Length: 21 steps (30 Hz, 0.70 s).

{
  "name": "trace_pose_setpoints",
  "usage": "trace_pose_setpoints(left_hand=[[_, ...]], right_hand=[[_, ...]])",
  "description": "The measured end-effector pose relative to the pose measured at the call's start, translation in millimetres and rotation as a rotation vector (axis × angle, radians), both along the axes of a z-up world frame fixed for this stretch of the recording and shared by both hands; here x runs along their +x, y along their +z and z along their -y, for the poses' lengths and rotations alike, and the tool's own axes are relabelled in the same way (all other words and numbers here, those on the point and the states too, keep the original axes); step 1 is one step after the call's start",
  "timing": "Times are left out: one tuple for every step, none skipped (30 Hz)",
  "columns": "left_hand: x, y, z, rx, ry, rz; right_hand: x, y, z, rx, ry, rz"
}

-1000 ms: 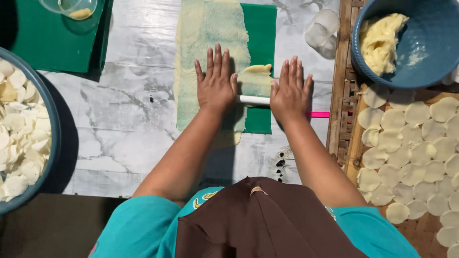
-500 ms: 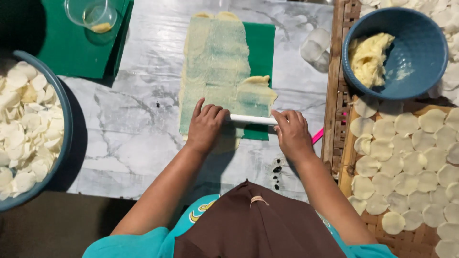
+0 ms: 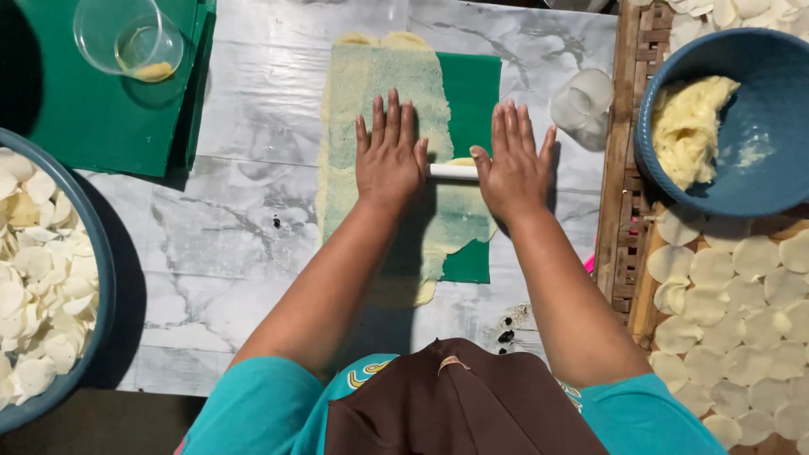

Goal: Rolling out a two-colored dough on a mat and cutting small circular shapes using a round mold.

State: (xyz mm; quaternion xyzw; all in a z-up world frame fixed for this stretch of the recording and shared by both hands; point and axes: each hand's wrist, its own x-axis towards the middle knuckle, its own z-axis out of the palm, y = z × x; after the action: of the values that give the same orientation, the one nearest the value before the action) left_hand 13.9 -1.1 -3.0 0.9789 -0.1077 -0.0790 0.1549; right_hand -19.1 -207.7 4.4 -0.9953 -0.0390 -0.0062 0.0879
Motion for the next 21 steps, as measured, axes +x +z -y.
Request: trace_pose_setpoints(left_hand=[[14,-6,1,-0.001,-0.001,-0.004],[29,-12,2,0.004,0.008,0.017],[42,-18,4,0.009,0.017,0.038],[52,-17,4,0.008,0.015,0.034],[61,-16,5,0.011,0.02,0.021],[70,-14,6,0.014,0.022,0.009],[71,-12,6,0.014,0.018,0.005],[71,-8,7,0.029,0.038,0.03],[72,-4,8,0.044,0.058,0.055],[64,-2,5,0.046,0.062,0.058],[57,1,1,0.056,0.034,0.053],[49,3,1,0.063,0.002,0.046],[42,1,0,0.063,0.003,0.05],[28,-3,-2,0.035,0.0,0.076],[15,-6,-4,0.007,-0.003,0.102],[2,-8,-7,0.007,-0.001,0.108],[-10,-9,-10,-0.001,-0.016,0.121],[-26,-11,-13,-0.009,-0.035,0.128],[-41,-12,-16,-0.009,-0.036,0.126],[-53,-12,-18,-0.034,-0.038,0.163],[-66,-13,-20,-0.059,-0.04,0.199]], right_hand=[[10,1,-1,-0.001,-0.001,-0.004],[20,3,-2,-0.017,0.006,-0.019],[30,5,-2,-0.033,0.013,-0.033],[37,9,-2,-0.033,0.012,-0.037],[44,13,-3,-0.016,0.022,-0.052],[51,18,-3,0.002,0.029,-0.066],[52,17,-4,0.002,0.025,-0.07],[53,17,-3,-0.004,0.028,-0.041],[53,17,-3,-0.01,0.03,-0.013],[46,18,-6,-0.008,0.034,-0.009],[39,18,-8,-0.013,0.01,-0.018],[30,19,-9,-0.021,-0.017,-0.027],[23,17,-10,-0.021,-0.017,-0.023],[10,13,-11,-0.023,-0.02,-0.007],[-3,10,-13,-0.025,-0.022,0.01],[-15,12,-14,-0.026,-0.02,0.016],[-26,13,-16,-0.024,-0.006,0.024],[-41,13,-17,-0.021,0.005,0.026],[-54,13,-17,-0.021,0.005,0.025],[-64,13,-15,0.014,0.02,0.026],[-73,13,-14,0.049,0.036,0.026]])
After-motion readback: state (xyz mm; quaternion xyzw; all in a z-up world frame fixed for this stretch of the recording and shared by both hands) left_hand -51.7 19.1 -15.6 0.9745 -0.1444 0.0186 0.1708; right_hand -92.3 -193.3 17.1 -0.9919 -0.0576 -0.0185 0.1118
